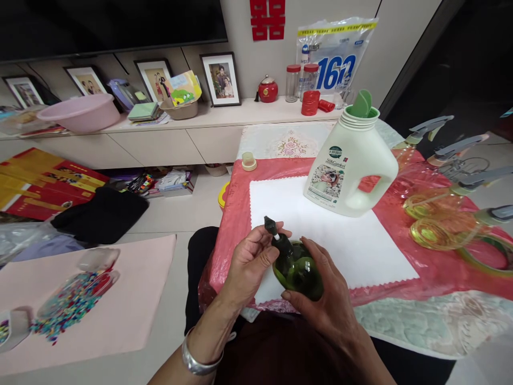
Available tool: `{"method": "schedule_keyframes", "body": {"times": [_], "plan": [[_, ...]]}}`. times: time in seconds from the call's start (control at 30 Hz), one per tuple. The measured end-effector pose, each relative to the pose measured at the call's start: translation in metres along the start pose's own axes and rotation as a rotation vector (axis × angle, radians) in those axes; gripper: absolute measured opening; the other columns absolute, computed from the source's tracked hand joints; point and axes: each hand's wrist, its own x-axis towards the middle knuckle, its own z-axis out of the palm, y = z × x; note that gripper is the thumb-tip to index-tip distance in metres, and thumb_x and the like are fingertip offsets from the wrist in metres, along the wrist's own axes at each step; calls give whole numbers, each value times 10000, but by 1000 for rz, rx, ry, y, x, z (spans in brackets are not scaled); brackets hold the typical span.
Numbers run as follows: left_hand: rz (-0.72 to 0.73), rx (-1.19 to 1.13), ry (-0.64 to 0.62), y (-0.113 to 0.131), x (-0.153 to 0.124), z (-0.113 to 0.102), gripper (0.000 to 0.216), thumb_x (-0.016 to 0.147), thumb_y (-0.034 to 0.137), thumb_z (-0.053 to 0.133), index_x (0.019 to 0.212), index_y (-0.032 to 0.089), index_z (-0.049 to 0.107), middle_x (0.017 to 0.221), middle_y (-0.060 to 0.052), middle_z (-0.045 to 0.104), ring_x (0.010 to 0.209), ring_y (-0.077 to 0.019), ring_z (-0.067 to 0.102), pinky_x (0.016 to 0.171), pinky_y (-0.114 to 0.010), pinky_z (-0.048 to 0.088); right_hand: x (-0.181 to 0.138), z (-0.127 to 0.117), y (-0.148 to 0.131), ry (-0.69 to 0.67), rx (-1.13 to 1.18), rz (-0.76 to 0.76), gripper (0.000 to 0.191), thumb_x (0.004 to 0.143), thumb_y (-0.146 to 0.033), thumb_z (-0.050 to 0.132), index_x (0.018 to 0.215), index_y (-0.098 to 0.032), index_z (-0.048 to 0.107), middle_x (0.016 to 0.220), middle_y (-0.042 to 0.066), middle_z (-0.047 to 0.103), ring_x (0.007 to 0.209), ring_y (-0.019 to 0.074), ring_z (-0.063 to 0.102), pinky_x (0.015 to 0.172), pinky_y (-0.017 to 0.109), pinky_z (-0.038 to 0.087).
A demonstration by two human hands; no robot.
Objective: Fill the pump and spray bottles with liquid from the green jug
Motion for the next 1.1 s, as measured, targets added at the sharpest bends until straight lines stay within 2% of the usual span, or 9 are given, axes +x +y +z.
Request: {"method": "schedule_keyframes", "body": {"times": [0.1,0.17,0.33,0.5,0.57,0.63,0.8,1.0,1.1], "plan": [[10,37,-66,5,-3,1,405,840,373,794,1208,219,723,1229,-110,709,1133,-252,639,986,-365,494,0,0,0,11,9,-7,822,868,-461,709,1554,-258,304,1458,110,473,1323,266,516,1043,421,530],[56,109,-27,5,-4,3,434,783,403,843,1168,227,743,1252,-96,678,1136,-251,621,981,-345,491,-1,0,0,17,13,-15,817,875,-463,705,1556,-256,304,1460,112,471,1327,268,512,1039,419,532],[62,171,126,1,-1,3,379,667,387,926,980,223,788,1040,-49,701,987,-206,642,899,-296,509,-4,2,1,4,2,-27,833,864,-448,708,1564,-246,304,1478,118,452,1349,277,492,1060,426,522],[-24,47,8,2,0,-3,396,773,330,855,1142,232,748,1104,-82,752,1034,-217,675,941,-323,527,-3,4,2,40,-31,-26,813,851,-411,700,1552,-247,321,1479,115,452,1341,285,498,1043,430,535],[-10,78,-13,4,-1,-3,343,826,346,810,1147,241,749,1149,-86,739,1086,-219,662,972,-324,512,-3,5,2,59,-38,-22,796,858,-391,682,1552,-249,318,1477,111,454,1333,282,505,1038,431,539],[36,151,13,5,-1,-3,368,791,374,840,1130,253,762,1181,-75,714,1132,-227,637,988,-311,492,-3,6,2,68,-47,-23,788,868,-381,667,1559,-248,312,1484,114,445,1333,287,504,1035,439,541],[78,324,118,9,1,-1,364,639,390,939,946,252,800,950,-28,711,929,-202,634,830,-270,489,-7,8,7,40,-49,-35,803,871,-393,664,1574,-255,301,1504,111,426,1347,294,494,1034,439,548],[102,373,6,24,4,4,248,710,371,882,882,219,788,863,-19,706,852,-192,628,781,-270,477,-7,13,15,24,23,-57,745,934,-423,603,1581,-241,282,1514,116,423,1356,277,502,1028,397,556],[80,387,-41,30,7,5,201,748,311,838,912,212,777,881,-19,713,861,-186,636,790,-268,482,-3,9,19,37,10,-94,758,949,-481,586,1589,-226,272,1518,123,424,1393,304,455,1075,440,511]]}}
